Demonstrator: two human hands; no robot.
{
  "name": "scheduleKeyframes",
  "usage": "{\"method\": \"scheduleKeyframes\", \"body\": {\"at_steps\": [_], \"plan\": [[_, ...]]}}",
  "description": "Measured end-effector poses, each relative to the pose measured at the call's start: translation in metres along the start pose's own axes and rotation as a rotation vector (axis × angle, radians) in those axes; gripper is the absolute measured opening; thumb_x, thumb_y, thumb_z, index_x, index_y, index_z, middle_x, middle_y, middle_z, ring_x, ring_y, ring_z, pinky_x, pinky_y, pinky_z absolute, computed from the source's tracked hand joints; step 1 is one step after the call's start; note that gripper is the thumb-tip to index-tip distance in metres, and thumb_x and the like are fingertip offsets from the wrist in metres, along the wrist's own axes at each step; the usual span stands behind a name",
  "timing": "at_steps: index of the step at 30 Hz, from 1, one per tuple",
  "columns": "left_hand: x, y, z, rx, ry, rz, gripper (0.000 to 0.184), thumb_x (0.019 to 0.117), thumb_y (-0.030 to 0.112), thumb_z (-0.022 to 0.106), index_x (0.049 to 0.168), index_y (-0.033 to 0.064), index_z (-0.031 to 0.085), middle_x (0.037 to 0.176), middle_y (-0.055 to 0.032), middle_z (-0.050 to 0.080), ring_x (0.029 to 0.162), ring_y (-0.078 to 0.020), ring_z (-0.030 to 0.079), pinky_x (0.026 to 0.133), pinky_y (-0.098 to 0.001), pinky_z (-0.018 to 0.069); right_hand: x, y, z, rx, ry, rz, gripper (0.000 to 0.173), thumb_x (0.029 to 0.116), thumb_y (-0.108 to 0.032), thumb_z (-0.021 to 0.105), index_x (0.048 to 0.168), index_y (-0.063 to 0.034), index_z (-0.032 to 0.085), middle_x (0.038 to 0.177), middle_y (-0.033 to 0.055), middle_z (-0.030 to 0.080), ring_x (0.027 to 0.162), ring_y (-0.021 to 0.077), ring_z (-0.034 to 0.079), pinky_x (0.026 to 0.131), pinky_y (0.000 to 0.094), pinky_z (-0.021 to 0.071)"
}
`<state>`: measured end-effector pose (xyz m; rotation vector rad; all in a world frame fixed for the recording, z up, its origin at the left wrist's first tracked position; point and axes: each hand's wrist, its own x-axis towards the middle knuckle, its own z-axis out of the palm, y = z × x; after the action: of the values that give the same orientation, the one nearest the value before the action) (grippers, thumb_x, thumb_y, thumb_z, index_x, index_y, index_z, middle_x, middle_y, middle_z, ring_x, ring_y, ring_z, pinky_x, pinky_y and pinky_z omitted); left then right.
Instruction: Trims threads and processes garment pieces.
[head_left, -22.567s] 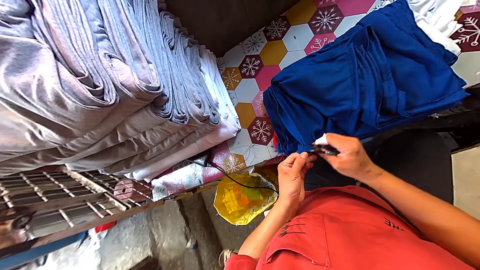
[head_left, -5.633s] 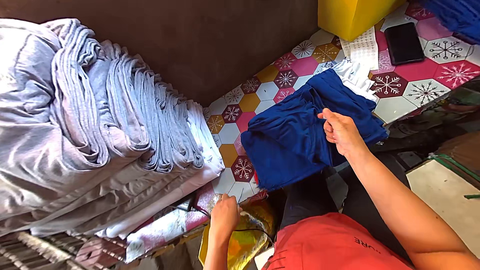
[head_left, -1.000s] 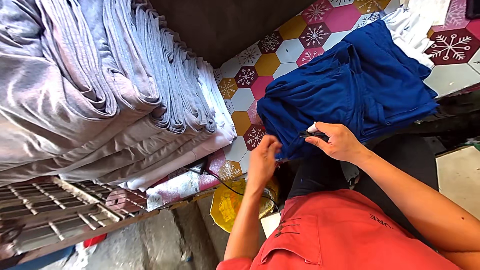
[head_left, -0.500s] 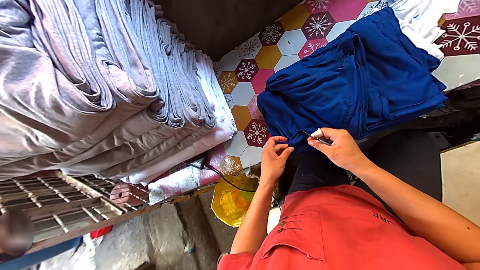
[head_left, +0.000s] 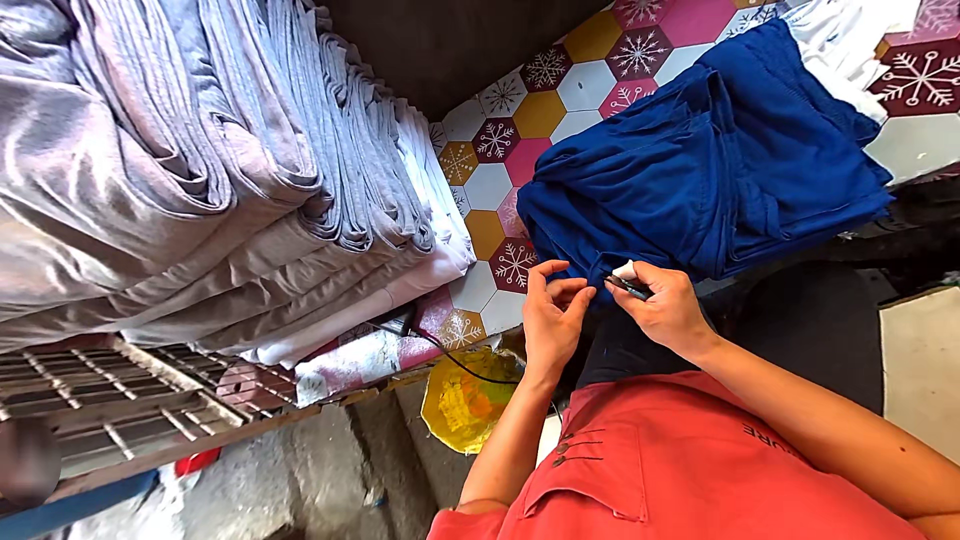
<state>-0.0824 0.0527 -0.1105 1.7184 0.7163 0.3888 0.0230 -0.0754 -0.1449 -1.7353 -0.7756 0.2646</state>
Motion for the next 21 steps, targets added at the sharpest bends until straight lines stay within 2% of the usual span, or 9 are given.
{"method": "scheduleKeyframes", "body": {"at_steps": [3, 5, 8, 9, 11, 12, 16, 19, 21], "plan": [[0.000, 0.002, 0.001, -0.003, 0.012, 0.039, 0.045, 0.0891, -0.001, 0.073, 0.128, 0.0048, 0.051, 0.092, -0.0024, 0.076, 0.075, -0.0078, 0.072, 0.068, -0.0256, 0.0599, 0.000, -0.001, 0.003, 0.011, 0.025, -0.072, 0.011, 0.0868, -0.009, 0.071, 0.091, 0.0008, 0.074, 0.077, 0.0061, 0.070, 0.070, 0.0022, 0.063, 0.067, 0.0157, 0.0517], [0.001, 0.003, 0.001, 0.003, 0.011, 0.057, 0.038, 0.0905, -0.001, 0.070, 0.123, 0.0049, 0.052, 0.092, -0.0017, 0.074, 0.076, -0.0063, 0.070, 0.070, -0.0242, 0.0591, 0.001, -0.002, 0.003, 0.016, 0.000, -0.155, 0.010, 0.0846, -0.008, 0.069, 0.087, 0.0017, 0.071, 0.075, 0.0070, 0.068, 0.068, 0.0037, 0.061, 0.065, 0.0162, 0.0503], [0.007, 0.007, -0.003, -0.149, -0.028, -0.086, 0.031, 0.0943, -0.003, 0.065, 0.119, 0.0068, 0.050, 0.094, -0.0012, 0.072, 0.080, -0.0056, 0.069, 0.074, -0.0244, 0.0570, 0.002, -0.004, -0.005, 0.073, -0.052, -0.189, 0.015, 0.0906, -0.012, 0.066, 0.089, 0.0021, 0.069, 0.077, 0.0047, 0.066, 0.069, -0.0011, 0.058, 0.065, 0.0122, 0.0485], [0.009, 0.007, -0.005, -0.227, -0.039, -0.145, 0.029, 0.0950, -0.003, 0.064, 0.118, 0.0074, 0.050, 0.093, -0.0011, 0.072, 0.082, -0.0062, 0.069, 0.077, -0.0255, 0.0566, 0.003, -0.002, -0.010, 0.051, -0.060, -0.174, 0.021, 0.0944, -0.019, 0.065, 0.094, 0.0013, 0.069, 0.080, 0.0042, 0.067, 0.070, -0.0008, 0.059, 0.065, 0.0137, 0.0497], [0.013, 0.008, -0.007, -0.357, -0.054, -0.232, 0.027, 0.0963, -0.004, 0.061, 0.118, 0.0078, 0.050, 0.092, -0.0019, 0.072, 0.083, -0.0080, 0.069, 0.080, -0.0275, 0.0567, 0.006, 0.007, -0.017, -0.061, -0.082, -0.167, 0.037, 0.1000, -0.035, 0.057, 0.105, 0.0002, 0.068, 0.086, 0.0064, 0.068, 0.074, 0.0067, 0.062, 0.065, 0.0244, 0.0523], [0.014, 0.008, -0.007, -0.400, -0.060, -0.258, 0.026, 0.0970, -0.005, 0.060, 0.118, 0.0079, 0.050, 0.092, -0.0024, 0.072, 0.084, -0.0087, 0.069, 0.081, -0.0283, 0.0571, 0.007, 0.011, -0.018, -0.113, -0.087, -0.184, 0.039, 0.1012, -0.036, 0.053, 0.106, 0.0005, 0.068, 0.086, 0.0080, 0.068, 0.074, 0.0110, 0.063, 0.065, 0.0294, 0.0527], [0.015, 0.009, -0.007, -0.452, -0.071, -0.303, 0.025, 0.0978, -0.005, 0.059, 0.118, 0.0084, 0.051, 0.091, -0.0027, 0.072, 0.082, -0.0086, 0.069, 0.080, -0.0269, 0.0568, 0.006, 0.018, -0.012, -0.252, -0.031, -0.348, 0.036, 0.1015, -0.032, 0.059, 0.097, 0.0029, 0.068, 0.076, 0.0112, 0.064, 0.063, 0.0187, 0.060, 0.054, 0.0330, 0.0488], [0.014, 0.011, -0.007, -0.439, -0.065, -0.277, 0.026, 0.0966, -0.005, 0.060, 0.117, 0.0082, 0.051, 0.090, -0.0018, 0.072, 0.081, -0.0083, 0.070, 0.080, -0.0266, 0.0575, 0.010, 0.015, -0.008, -0.324, 0.025, -0.451, 0.036, 0.1008, -0.031, 0.062, 0.089, 0.0025, 0.067, 0.071, 0.0120, 0.061, 0.059, 0.0219, 0.060, 0.049, 0.0344, 0.0466], [0.014, 0.012, -0.008, -0.422, -0.060, -0.247, 0.026, 0.0959, -0.006, 0.061, 0.116, 0.0085, 0.051, 0.088, -0.0013, 0.073, 0.080, -0.0077, 0.070, 0.080, -0.0263, 0.0575, 0.011, 0.013, -0.008, -0.358, 0.046, -0.490, 0.035, 0.1006, -0.030, 0.062, 0.089, 0.0023, 0.069, 0.069, 0.0116, 0.059, 0.057, 0.0227, 0.058, 0.047, 0.0344, 0.0444]]}}
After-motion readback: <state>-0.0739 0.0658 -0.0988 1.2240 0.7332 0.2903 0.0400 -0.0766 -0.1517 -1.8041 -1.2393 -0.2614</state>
